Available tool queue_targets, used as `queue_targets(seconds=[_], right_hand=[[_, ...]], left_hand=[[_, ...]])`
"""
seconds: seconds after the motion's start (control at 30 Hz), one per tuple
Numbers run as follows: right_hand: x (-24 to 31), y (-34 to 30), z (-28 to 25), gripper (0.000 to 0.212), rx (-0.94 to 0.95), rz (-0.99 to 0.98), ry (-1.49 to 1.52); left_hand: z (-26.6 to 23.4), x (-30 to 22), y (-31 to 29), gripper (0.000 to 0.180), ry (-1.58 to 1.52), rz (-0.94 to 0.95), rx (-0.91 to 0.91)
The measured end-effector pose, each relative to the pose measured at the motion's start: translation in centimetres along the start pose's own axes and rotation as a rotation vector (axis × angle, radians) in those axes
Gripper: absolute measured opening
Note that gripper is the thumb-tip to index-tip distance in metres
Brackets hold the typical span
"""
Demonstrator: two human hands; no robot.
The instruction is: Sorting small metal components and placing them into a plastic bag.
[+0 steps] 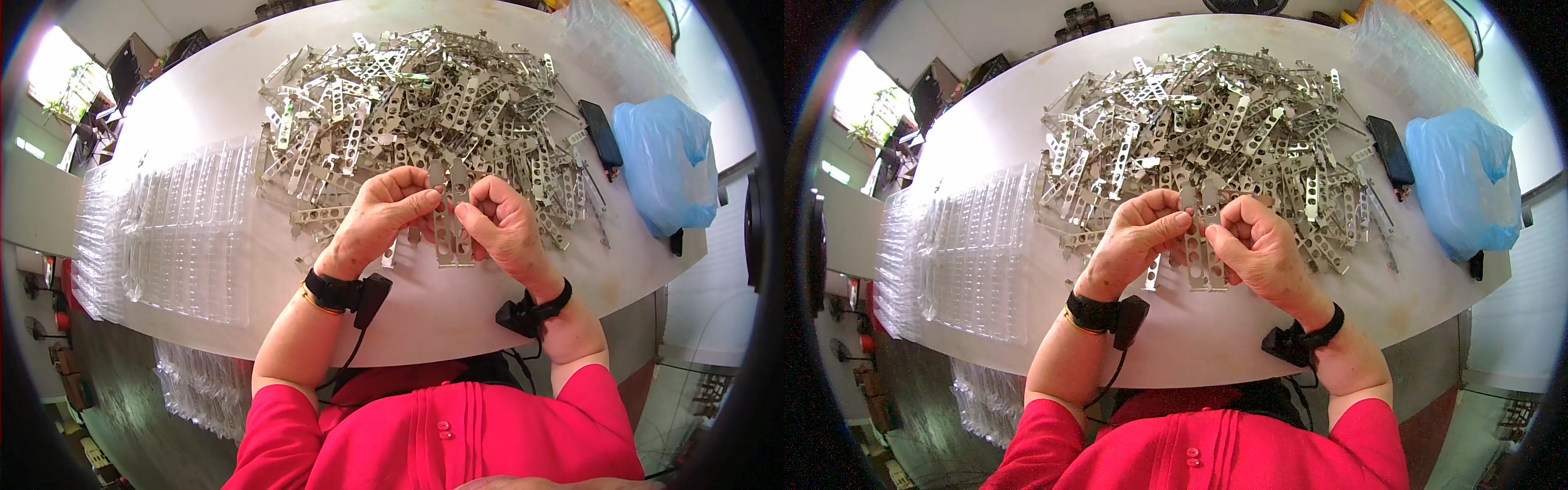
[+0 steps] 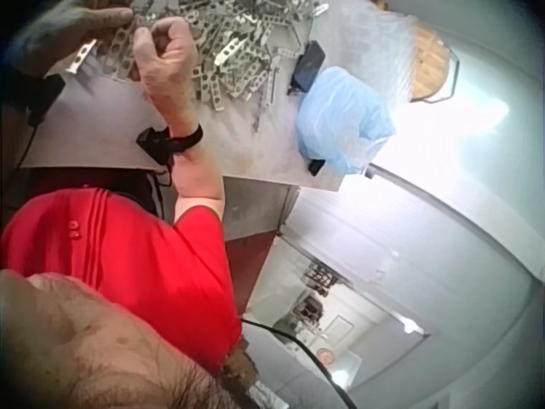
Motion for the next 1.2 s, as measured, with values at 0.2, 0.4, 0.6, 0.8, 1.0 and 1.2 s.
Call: queue_targets(seconds=[0.2,0.4,0.6,0.8,1.0,1.2], right_hand=[[0.11,-0.02,0.08,0.012,0.004,-0.018,-0.012],[0.24,-0.08,0.32,0.012,0.002,-0.007,-0.022],[0.05,-0.03,0.35,0.012,0.015,-0.001,-0.021],[0.13,-0.05,0.37,0.012,0.028,-0.011,-0.016],[0.09,-0.01,0.37,0.012,0.037,-0.004,-0.024],[0.02,0.01,0.34,0.011,0.035,-0.004,-0.019]], left_hand=[[0.42,-0.11,-0.08,0.024,-0.018,0.000,0.009],[0.38,0.06,-0.04,0.023,0.001,-0.010,0.011],[0.10,0.24,-0.06,0.023,0.049,-0.018,-0.001],[0.13,0.32,-0.06,0.024,0.058,-0.009,-0.002],[0.15,0.26,-0.13,0.025,0.064,-0.008,-0.006],[0.17,0.25,-0.11,0.025,0.049,-0.003,-0.004]])
Point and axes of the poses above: each hand's wrist, its own y-axis towards the middle knuckle, its own z-axis out of the palm, x = y × z, the point moved 7 cm from there along y, towards the middle knuckle, and after that the axes turned 10 degrees about x, right-handed, at the moved point
